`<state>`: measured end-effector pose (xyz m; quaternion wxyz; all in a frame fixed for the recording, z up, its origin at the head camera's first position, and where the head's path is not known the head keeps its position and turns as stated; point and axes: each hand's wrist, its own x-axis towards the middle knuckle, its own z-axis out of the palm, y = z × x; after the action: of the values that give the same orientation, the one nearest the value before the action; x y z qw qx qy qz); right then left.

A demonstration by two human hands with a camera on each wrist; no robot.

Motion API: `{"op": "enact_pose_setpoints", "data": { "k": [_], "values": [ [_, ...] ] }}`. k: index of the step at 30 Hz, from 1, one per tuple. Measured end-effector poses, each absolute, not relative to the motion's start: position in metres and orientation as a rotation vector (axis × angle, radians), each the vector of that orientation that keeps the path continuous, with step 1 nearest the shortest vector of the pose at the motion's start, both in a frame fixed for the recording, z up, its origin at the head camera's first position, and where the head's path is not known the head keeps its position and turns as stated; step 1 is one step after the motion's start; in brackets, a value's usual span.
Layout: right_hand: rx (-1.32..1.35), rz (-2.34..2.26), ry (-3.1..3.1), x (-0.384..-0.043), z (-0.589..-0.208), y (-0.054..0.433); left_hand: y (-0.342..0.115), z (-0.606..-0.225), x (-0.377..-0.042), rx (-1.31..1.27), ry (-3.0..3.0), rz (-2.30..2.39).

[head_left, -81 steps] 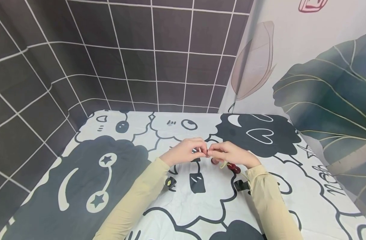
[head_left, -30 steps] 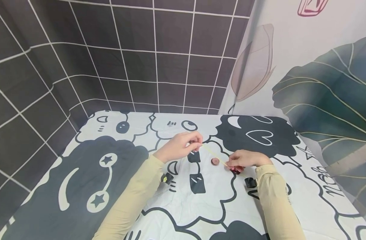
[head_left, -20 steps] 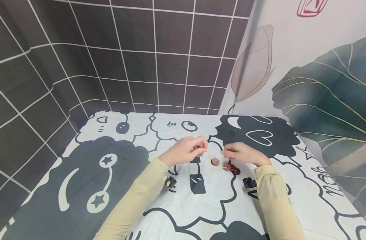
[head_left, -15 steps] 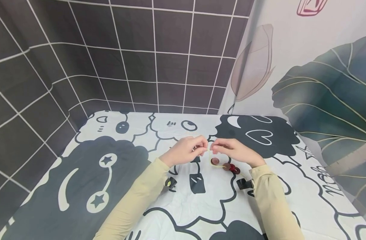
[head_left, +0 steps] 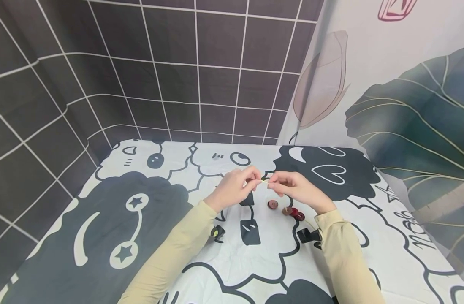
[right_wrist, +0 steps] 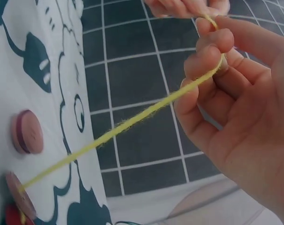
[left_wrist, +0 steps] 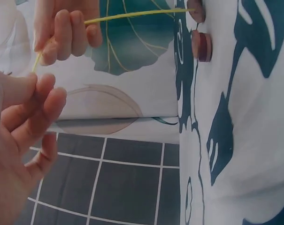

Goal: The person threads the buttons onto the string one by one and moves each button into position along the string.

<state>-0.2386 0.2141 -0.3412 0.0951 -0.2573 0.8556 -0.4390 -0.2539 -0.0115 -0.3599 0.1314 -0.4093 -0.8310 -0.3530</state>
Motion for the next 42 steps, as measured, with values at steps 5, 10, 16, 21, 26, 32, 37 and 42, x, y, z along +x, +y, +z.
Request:
{"op": "enact_pose_setpoints", "data": {
  "k": [5, 10, 16, 21, 26, 32, 37, 42],
  "values": [
    [-0.756, -1.296, 2.562, -0.239, -0.338, 0.226, -0.004, -0.365, -0.253, -1.210, -2.702, -1.021],
    [-0.765, -1.294, 2.549, -0.237, -0.335, 0.232, 0.004, -0.381, -0.248, -1.439, -2.883, -0.770],
    [-0.786, -1.302, 2.514, -0.238, -0.336, 0.234, 0.010, -0.399, -0.240, -1.666, -2.921, -0.519],
    [-0.848, -1.275, 2.495, -0.240, -0.339, 0.236, 0.012, -0.404, -0.237, -1.634, -3.011, -0.416],
    [-0.852, -1.236, 2.506, -0.240, -0.340, 0.239, 0.012, -0.403, -0.236, -1.598, -3.086, -0.350],
    [-0.877, -1.239, 2.505, -0.240, -0.341, 0.241, 0.015, -0.402, -0.236, -1.578, -3.076, -0.326],
    [-0.903, -1.248, 2.495, -0.240, -0.340, 0.241, 0.016, -0.401, -0.237, -1.559, -3.036, -0.348],
    [-0.908, -1.254, 2.482, -0.240, -0.339, 0.243, 0.015, -0.398, -0.240, -1.517, -2.959, -0.389]
  ]
}}
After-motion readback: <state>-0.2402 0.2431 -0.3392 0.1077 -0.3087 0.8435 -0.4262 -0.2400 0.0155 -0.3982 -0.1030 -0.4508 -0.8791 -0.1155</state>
